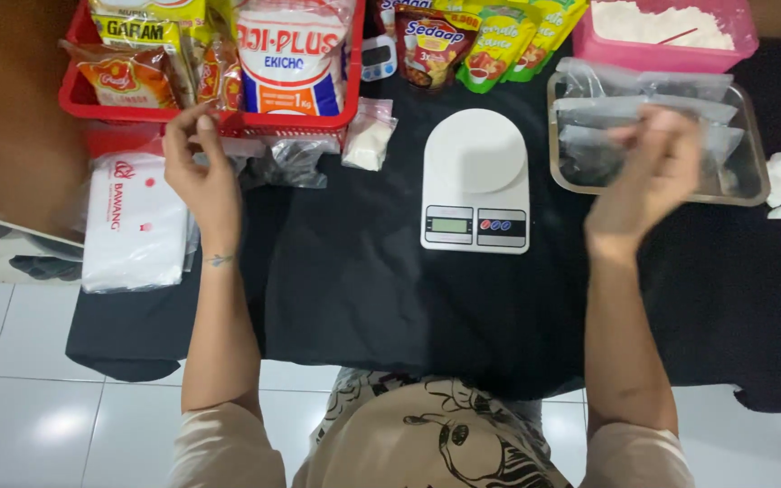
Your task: Packaging and weighing small food items into plastic bags
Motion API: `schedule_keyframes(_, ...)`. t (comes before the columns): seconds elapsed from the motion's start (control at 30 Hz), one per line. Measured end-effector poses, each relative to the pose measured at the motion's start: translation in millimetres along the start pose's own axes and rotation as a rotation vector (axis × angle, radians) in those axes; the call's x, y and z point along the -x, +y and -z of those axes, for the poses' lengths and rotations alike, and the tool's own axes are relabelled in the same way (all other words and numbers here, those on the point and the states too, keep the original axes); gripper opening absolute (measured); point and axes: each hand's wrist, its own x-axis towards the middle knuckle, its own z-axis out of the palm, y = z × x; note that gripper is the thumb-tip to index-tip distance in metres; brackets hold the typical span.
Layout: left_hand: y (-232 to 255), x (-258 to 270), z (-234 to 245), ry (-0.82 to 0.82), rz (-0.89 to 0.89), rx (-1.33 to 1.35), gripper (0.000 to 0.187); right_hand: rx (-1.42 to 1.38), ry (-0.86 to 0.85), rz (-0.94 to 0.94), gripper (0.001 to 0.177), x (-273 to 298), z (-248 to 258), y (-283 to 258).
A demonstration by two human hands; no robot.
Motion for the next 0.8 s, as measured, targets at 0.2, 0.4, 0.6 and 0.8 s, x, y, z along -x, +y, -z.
schedule_keyframes(0.2, -51, -3, 8, -0.082, -0.118, -0.207, 0.018, 0.029, -0.532, 0.191, 0.015, 36, -82, -37)
schedule_keyframes(0.4, -69, -10, 44, -0.178, -0.128, -0.389, 0.042, -0.030, -0.863, 0.180, 0.018, 95, -167, -37)
schedule_keyframes(0.6, -101, -8, 50, -0.215, -0.069, -0.585, 0.037, -0.049, -1.028, 0.196, 0.025, 153, -242, -14)
schedule_keyframes(0.8, -106, -3, 46, -0.146, -0.016, -0.597, 0.027, 0.205, -1.103, 0.135, 0.044, 184, -283, -14)
